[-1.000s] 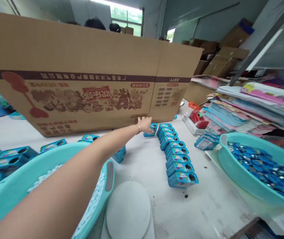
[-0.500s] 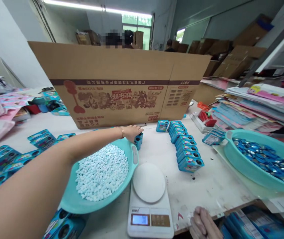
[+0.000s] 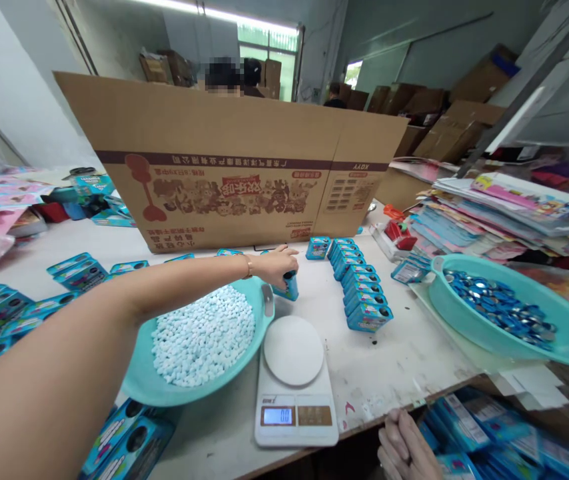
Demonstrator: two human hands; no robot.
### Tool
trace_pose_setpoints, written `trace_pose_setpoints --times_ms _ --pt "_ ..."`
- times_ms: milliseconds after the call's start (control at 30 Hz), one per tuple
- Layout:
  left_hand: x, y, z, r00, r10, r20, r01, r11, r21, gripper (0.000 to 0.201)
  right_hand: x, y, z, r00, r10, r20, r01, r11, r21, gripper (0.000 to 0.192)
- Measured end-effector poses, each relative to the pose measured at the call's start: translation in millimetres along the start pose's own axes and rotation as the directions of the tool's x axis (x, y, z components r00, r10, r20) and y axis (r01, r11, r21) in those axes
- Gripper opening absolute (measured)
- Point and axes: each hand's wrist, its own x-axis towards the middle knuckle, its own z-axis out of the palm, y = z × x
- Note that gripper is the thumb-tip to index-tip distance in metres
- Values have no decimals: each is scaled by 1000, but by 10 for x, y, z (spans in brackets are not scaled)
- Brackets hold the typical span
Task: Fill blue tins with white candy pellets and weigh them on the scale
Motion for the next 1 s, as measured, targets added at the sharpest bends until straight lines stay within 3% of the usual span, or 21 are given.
trace_pose_setpoints --times_ms 167,267,367,433,533,600,767,867,1000 --pt "-87 673 -223 995 -70 74 79 989 -122 40 -118 -99 350 999 -33 9 31 992 120 31" --pt "-136 999 -110 987 -68 144 81 993 -88 34 -100 -167 565 998 -13 67 -2 976 218 31" --pt "-180 1167 54 980 -121 159 140 983 -115 35 -75 -288 793 995 26 100 -53 959 278 30" --pt "-228 1200 110 977 -150 151 172 974 -145 55 -63 -392 964 994 17 107 -48 954 296 26" --pt "-351 1179 111 980 -181 82 192 969 -155 111 -37 -538 1235 998 -8 55 -8 958 288 16" --pt "-453 1145 98 978 -209 24 210 962 -176 126 -10 -608 1398 1000 -15 6 13 965 261 9" --pt "-643 1062 129 955 -280 -95 252 940 -232 101 76 -681 1700 992 -74 104 48 971 235 8" --pt "-679 1030 156 950 -293 -103 263 936 -234 80 117 -679 1854 982 -127 138 91 966 241 8" --pt "-664 1018 168 955 -285 -82 257 934 -249 71 162 -651 2052 976 -163 142 131 969 210 13"
